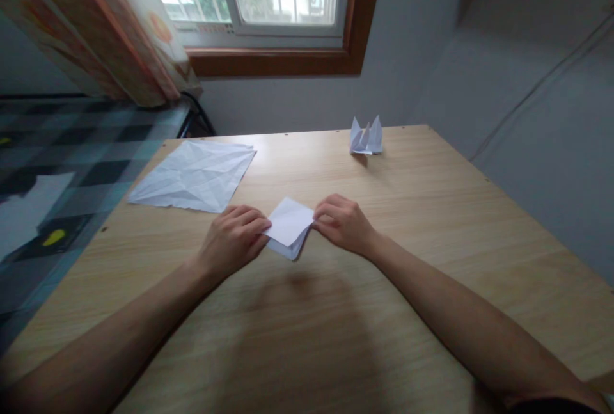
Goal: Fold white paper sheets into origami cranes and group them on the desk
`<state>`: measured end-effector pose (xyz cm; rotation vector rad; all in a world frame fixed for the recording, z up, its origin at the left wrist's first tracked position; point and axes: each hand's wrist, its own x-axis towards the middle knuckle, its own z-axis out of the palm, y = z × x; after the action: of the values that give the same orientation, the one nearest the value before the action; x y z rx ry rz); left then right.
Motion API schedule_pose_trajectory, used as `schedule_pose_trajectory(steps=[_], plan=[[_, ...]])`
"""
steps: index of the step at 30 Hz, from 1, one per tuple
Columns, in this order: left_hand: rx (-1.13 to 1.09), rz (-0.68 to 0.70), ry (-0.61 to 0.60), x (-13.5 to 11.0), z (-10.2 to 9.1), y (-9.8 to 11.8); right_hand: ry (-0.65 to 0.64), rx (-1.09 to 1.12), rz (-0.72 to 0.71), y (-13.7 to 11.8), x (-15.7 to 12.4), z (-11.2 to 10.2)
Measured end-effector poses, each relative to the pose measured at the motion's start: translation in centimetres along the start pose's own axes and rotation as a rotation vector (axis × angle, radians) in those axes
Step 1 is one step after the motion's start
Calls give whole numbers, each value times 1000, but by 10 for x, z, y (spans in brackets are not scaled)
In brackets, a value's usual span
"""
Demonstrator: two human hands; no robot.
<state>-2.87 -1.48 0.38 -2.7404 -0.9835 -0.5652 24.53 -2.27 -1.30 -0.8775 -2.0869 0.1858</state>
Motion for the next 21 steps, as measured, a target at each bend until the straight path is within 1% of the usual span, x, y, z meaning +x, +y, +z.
schedule_pose_trajectory(steps=[3, 4, 5, 6, 7, 8, 9, 12, 16, 19, 21], plan=[[80, -10, 24, -1, -1, 2, 118, -105, -86, -13, -2, -2], [104, -5, 34, -1, -2, 3, 140, -149, -139, -18, -4, -2], [124, 3, 43, -1, -3, 4, 130, -187, -200, -23, -5, 0], [140, 13, 53, 0, -4, 4, 84, -216, -263, -28, -5, 3], [151, 24, 64, 0, -5, 5, 7, -241, -314, -33, -5, 6], [157, 39, 75, 0, -5, 6, -67, -266, -355, -37, -5, 11], [159, 55, 86, 1, -5, 7, -133, -299, -364, -40, -3, 15], [146, 111, 106, 2, -5, 10, -257, -372, -276, -44, 2, 26], [98, 138, 125, 3, -2, 13, -365, -359, -155, -43, 7, 29], [75, 149, 210, 0, 0, 11, -410, -323, -101, -41, 7, 27], [44, 164, 252, -3, 1, 9, -396, -296, -80, -38, 6, 27]])
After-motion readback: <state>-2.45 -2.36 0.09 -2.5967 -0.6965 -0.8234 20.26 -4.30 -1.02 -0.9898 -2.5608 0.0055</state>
